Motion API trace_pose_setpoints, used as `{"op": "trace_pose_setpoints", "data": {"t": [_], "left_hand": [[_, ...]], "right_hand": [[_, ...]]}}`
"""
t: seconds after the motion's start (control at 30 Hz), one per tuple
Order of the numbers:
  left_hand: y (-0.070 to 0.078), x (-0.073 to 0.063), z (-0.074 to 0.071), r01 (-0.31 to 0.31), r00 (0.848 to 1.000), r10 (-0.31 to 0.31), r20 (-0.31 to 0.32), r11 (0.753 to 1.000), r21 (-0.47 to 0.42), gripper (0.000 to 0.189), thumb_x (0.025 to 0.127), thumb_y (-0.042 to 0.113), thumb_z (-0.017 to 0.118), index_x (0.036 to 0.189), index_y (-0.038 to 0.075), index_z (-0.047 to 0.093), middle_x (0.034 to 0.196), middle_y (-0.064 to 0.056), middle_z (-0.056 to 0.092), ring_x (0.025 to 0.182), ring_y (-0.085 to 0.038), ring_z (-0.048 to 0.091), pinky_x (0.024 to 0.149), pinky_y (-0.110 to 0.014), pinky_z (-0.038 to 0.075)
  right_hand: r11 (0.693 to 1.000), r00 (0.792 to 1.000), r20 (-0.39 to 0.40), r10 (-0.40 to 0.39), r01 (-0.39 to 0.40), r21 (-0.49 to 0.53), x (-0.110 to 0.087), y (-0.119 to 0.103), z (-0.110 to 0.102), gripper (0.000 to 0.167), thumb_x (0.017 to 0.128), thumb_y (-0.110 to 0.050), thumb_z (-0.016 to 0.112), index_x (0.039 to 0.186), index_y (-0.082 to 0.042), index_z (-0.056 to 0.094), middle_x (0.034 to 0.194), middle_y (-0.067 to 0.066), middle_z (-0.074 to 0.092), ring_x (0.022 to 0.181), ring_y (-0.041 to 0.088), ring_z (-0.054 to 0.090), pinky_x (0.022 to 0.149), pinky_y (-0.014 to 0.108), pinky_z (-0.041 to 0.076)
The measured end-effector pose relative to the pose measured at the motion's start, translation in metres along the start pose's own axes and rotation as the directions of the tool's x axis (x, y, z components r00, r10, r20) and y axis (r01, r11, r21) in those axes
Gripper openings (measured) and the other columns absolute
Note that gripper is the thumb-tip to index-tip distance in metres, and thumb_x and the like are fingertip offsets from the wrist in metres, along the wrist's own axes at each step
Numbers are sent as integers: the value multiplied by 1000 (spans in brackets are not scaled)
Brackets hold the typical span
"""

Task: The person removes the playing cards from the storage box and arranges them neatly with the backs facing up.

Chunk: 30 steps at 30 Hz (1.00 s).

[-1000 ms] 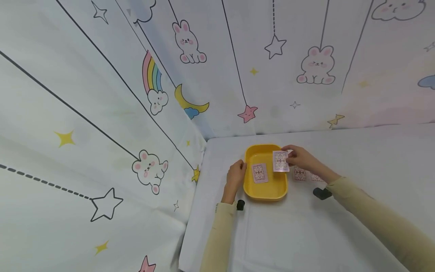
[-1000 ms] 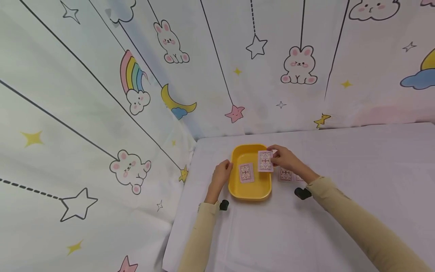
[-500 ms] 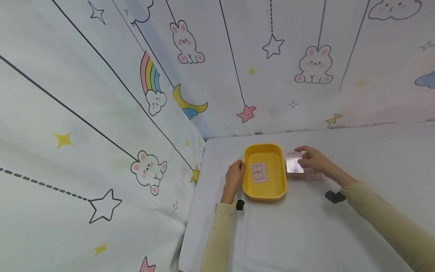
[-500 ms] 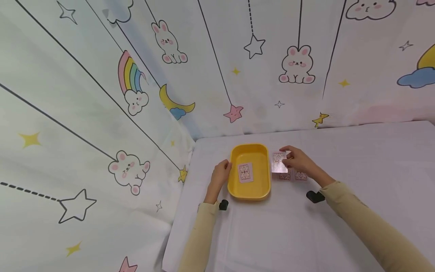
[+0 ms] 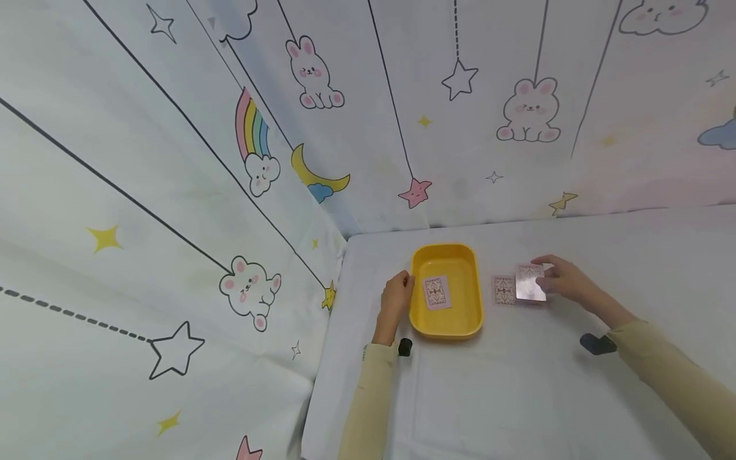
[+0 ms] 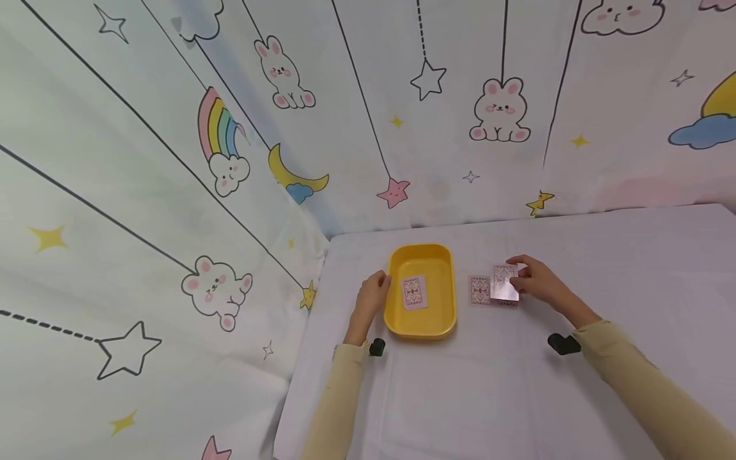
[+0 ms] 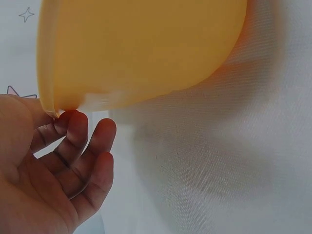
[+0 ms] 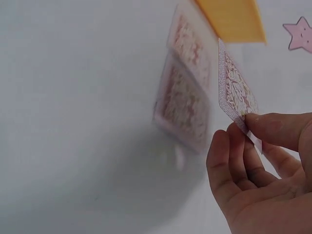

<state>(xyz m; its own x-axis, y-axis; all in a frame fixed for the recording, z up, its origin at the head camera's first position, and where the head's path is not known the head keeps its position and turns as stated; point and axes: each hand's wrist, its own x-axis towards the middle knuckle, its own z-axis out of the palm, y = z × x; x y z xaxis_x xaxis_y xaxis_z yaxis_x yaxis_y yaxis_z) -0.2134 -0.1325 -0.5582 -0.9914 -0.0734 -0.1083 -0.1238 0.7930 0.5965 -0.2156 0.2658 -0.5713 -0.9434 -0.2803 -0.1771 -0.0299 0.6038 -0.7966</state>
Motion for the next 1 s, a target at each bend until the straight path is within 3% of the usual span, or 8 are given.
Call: {"op": "trace_pose_setpoints", "data": {"t": [0.13, 0.3, 0.8, 1.0], "left_hand": [[0, -1, -1, 11, 1000, -11, 2, 1000, -3, 26, 107, 33, 49, 91, 13, 56, 73, 0, 53, 60, -12, 47, 53, -23, 37], [0, -1, -1, 18, 1000, -18, 2, 1000, 0, 27, 107, 34, 49, 91, 13, 56, 74, 0, 53, 61, -12, 47, 53, -23, 37], [-2, 1, 1, 5, 1000, -5, 2, 1000, 12, 27, 107, 34, 49, 91, 13, 56, 73, 0, 51, 60, -12, 46, 53, -23, 35], [-3, 2, 2, -19, 1000, 19, 0, 1000, -1, 25, 107, 31, 50, 91, 12, 56, 72, -1, 50, 59, -13, 46, 52, -23, 35]], "right_hand": [[999, 999, 8, 34, -34, -25, -4, 17, -6, 57, 101, -24, 60, 147, 1, 38, 124, 36, 54, 104, 40, 61, 76, 39, 53], [997, 998, 30, 53, -51, -63, -11, 29, -14, 58, 102, -27, 59, 146, 3, 37, 126, 38, 52, 111, 49, 56, 80, 48, 53], [987, 994, 39, 100, -94, -130, -15, 45, -31, 55, 101, -23, 59, 143, 6, 37, 122, 39, 51, 98, 40, 60, 73, 42, 54], [981, 997, -6, 79, -79, -179, -19, 44, -26, 52, 100, -19, 58, 140, 7, 38, 122, 45, 48, 104, 56, 55, 76, 54, 52]]}}
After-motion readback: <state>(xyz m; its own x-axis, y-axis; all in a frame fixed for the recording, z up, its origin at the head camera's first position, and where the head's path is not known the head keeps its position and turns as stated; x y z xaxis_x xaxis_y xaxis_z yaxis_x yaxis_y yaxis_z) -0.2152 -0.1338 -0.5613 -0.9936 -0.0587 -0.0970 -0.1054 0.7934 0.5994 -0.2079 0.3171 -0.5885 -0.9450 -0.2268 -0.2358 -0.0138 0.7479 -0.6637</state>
